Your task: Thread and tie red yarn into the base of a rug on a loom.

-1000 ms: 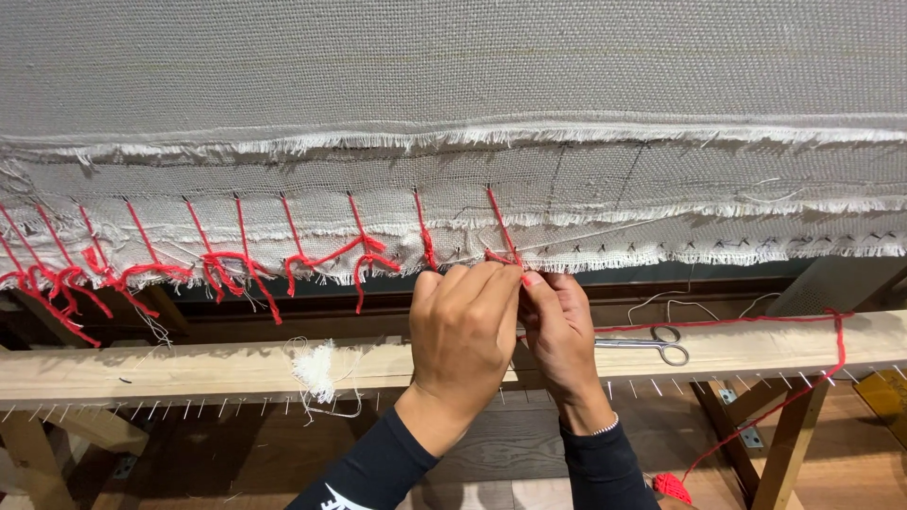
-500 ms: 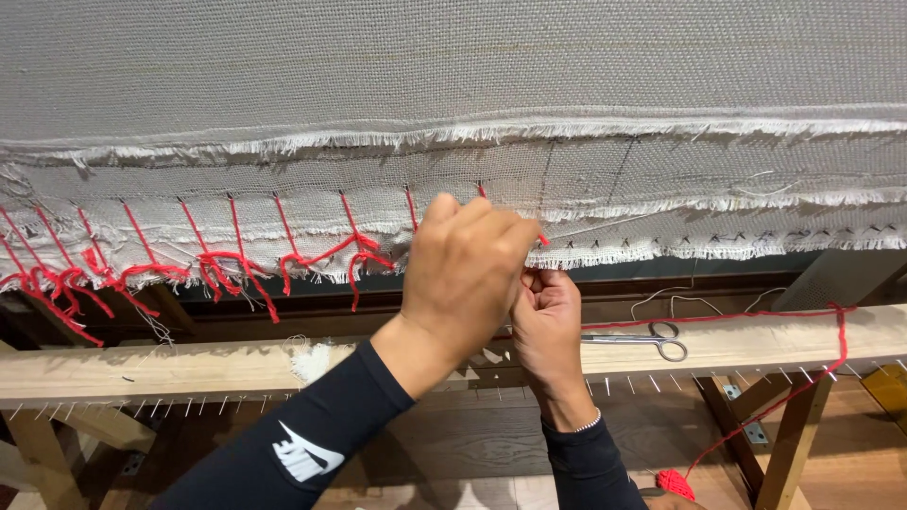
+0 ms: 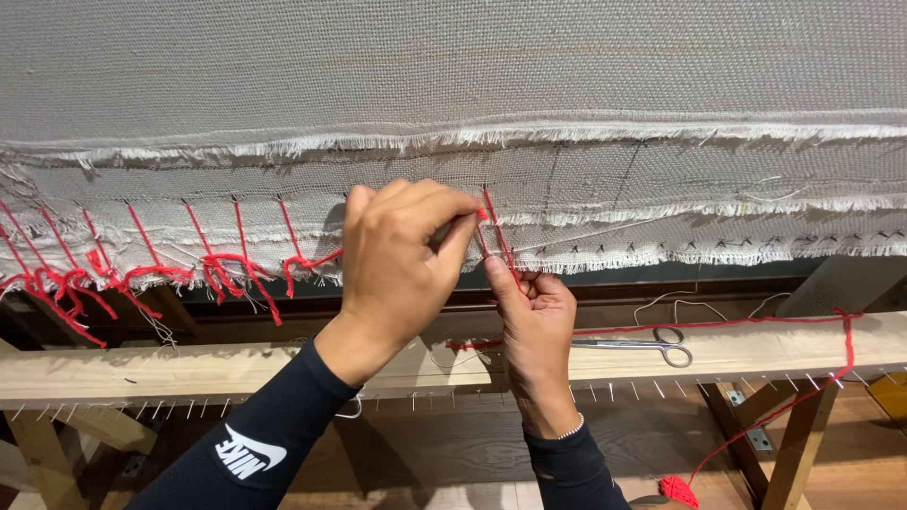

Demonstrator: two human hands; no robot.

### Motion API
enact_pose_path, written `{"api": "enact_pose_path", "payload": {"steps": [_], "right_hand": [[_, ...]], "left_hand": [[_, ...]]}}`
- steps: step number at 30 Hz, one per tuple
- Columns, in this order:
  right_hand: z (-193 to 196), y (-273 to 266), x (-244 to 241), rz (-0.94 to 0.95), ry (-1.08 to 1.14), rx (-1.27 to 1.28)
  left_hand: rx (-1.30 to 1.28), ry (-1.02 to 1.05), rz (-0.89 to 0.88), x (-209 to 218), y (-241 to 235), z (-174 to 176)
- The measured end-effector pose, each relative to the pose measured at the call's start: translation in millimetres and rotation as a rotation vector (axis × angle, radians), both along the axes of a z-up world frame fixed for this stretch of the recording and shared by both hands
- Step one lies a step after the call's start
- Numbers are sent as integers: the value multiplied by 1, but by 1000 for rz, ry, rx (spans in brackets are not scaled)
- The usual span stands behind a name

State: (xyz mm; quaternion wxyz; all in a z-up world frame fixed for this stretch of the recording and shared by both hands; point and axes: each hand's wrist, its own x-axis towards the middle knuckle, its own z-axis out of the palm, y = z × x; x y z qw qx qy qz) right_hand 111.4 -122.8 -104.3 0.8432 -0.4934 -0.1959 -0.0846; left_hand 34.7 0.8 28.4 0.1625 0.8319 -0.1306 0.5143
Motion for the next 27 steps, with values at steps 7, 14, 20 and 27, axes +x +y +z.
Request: {"api": "enact_pose_path", "payload": {"steps": [7, 14, 20, 27], "right_hand": [[18, 8, -9, 5, 34, 65], [16, 9, -12, -65, 36, 32], [28, 10, -21, -91, 58, 37], [23, 11, -18, -84, 4, 25]], "left_hand": [[-70, 21, -23, 0, 3, -1], [-126, 66, -45, -5, 6, 2], [-275, 340, -308, -11, 11, 18], [-360, 732, -708, 3, 34, 25]]}}
